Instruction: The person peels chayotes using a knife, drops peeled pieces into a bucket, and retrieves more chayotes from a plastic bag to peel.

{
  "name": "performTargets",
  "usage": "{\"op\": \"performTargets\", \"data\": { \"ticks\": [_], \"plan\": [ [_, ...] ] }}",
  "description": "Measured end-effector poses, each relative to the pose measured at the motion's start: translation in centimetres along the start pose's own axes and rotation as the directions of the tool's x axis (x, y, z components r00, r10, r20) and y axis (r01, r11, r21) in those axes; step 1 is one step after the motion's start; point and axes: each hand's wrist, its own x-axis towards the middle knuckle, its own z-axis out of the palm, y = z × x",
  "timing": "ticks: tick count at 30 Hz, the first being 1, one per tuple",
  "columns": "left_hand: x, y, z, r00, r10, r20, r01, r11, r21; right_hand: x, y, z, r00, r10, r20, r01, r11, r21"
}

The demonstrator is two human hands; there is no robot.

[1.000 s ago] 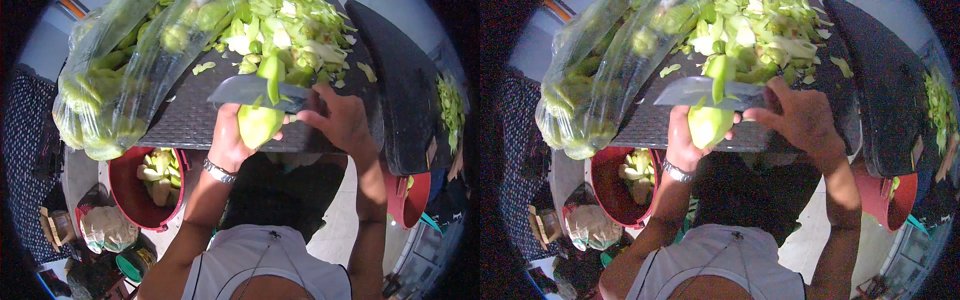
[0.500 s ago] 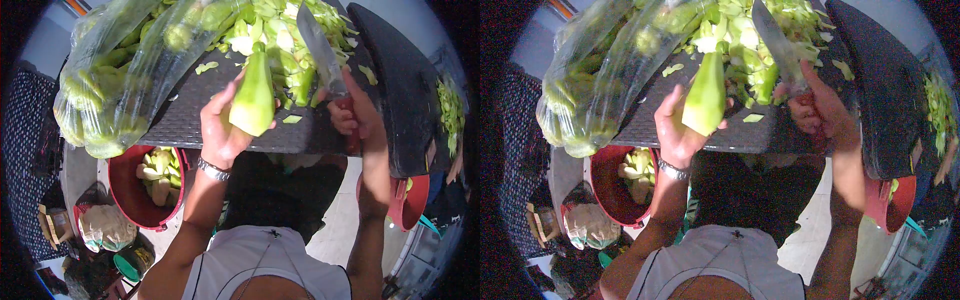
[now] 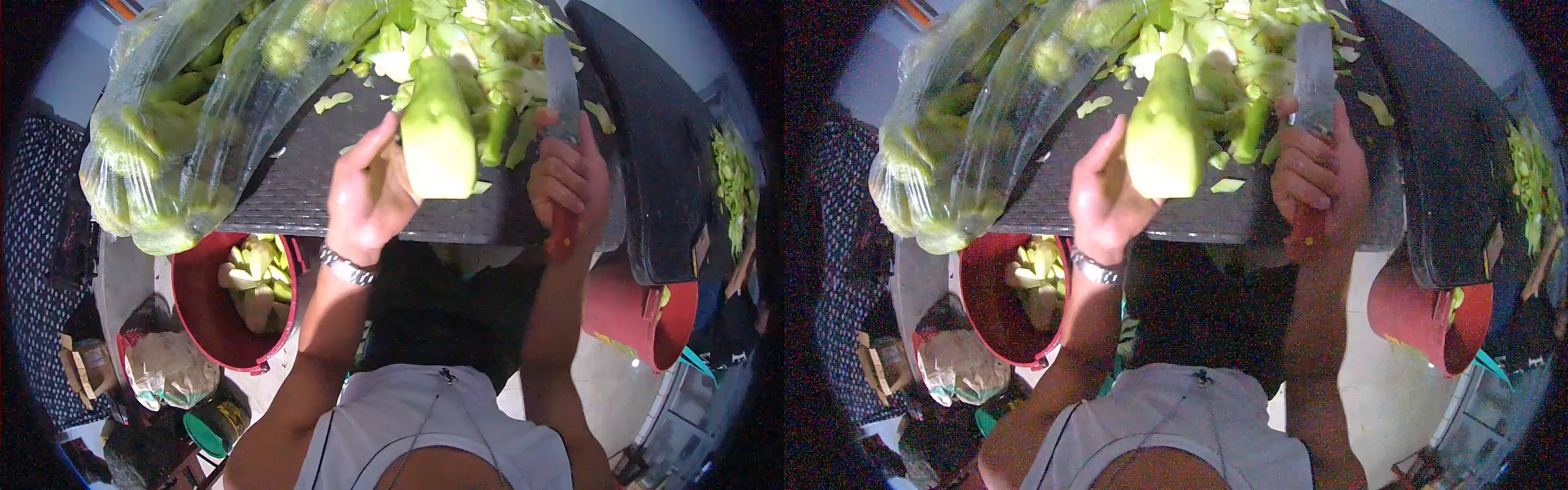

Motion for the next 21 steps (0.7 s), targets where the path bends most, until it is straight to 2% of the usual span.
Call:
{"op": "performTargets", "data": {
  "ticks": [1, 3, 4, 6, 7, 8, 9, 10, 11, 12, 13, 16, 21],
  "plan": [
    [0.5, -0.2, -0.1, 0.998, 0.039, 0.055, -0.040, 0.999, 0.017, 0.1, 0.0, -0.2, 0.999, 0.038, -0.004, -0.038, 0.995, -0.090],
    [0.6, -0.4, -0.3, 0.995, -0.058, 0.075, 0.051, 0.994, 0.100, 0.3, 0.5, -0.6, 0.994, 0.108, -0.020, -0.109, 0.957, -0.267],
    [0.7, -0.4, -0.8, 0.994, -0.093, 0.062, 0.085, 0.989, 0.120, -0.1, 1.2, -0.5, 0.986, -0.011, -0.164, -0.077, 0.851, -0.519],
    [0.8, -0.5, -1.2, 0.993, -0.104, 0.048, 0.096, 0.985, 0.141, -0.5, 3.1, 0.2, 0.892, -0.327, -0.313, -0.146, 0.446, -0.883],
    [0.8, -0.6, -1.5, 0.993, -0.108, 0.040, 0.101, 0.983, 0.151, -0.8, 4.1, 0.4, 0.839, -0.511, -0.186, -0.201, 0.026, -0.979],
    [0.6, -0.7, -1.9, 0.995, -0.094, 0.015, 0.091, 0.984, 0.155, -1.2, 4.4, 0.0, 0.861, -0.509, -0.015, -0.190, -0.293, -0.937],
    [0.6, -0.8, -2.3, 0.997, -0.081, -0.008, 0.081, 0.984, 0.157, -1.5, 4.6, -0.4, 0.882, -0.449, 0.147, -0.165, -0.584, -0.795],
    [0.6, -0.9, -2.5, 0.997, -0.067, -0.028, 0.070, 0.984, 0.161, -1.8, 4.8, -0.5, 0.907, -0.372, 0.198, -0.147, -0.720, -0.678],
    [0.5, -1.3, -2.4, 0.999, -0.041, -0.034, 0.044, 0.995, 0.087, -2.1, 5.0, -0.5, 0.924, -0.291, 0.248, -0.117, -0.833, -0.541],
    [0.5, -1.9, -2.0, 0.999, -0.019, -0.042, 0.020, 1.000, 0.014, -2.4, 5.3, -0.4, 0.946, -0.248, 0.210, -0.107, -0.849, -0.517],
    [1.0, -2.2, -1.0, 0.984, -0.031, -0.175, 0.017, 0.997, -0.081, -2.6, 5.5, -0.3, 0.964, -0.206, 0.170, -0.098, -0.863, -0.495],
    [1.2, -2.1, -1.3, 0.992, -0.129, -0.015, 0.124, 0.977, -0.175, -2.6, 5.4, -0.5, 0.969, -0.137, 0.205, -0.013, -0.859, -0.512],
    [0.8, -2.7, -1.1, 0.991, -0.132, -0.024, 0.131, 0.991, -0.042, -2.4, 4.9, -0.3, 0.961, -0.092, 0.260, 0.035, -0.895, -0.445]
  ]
}}
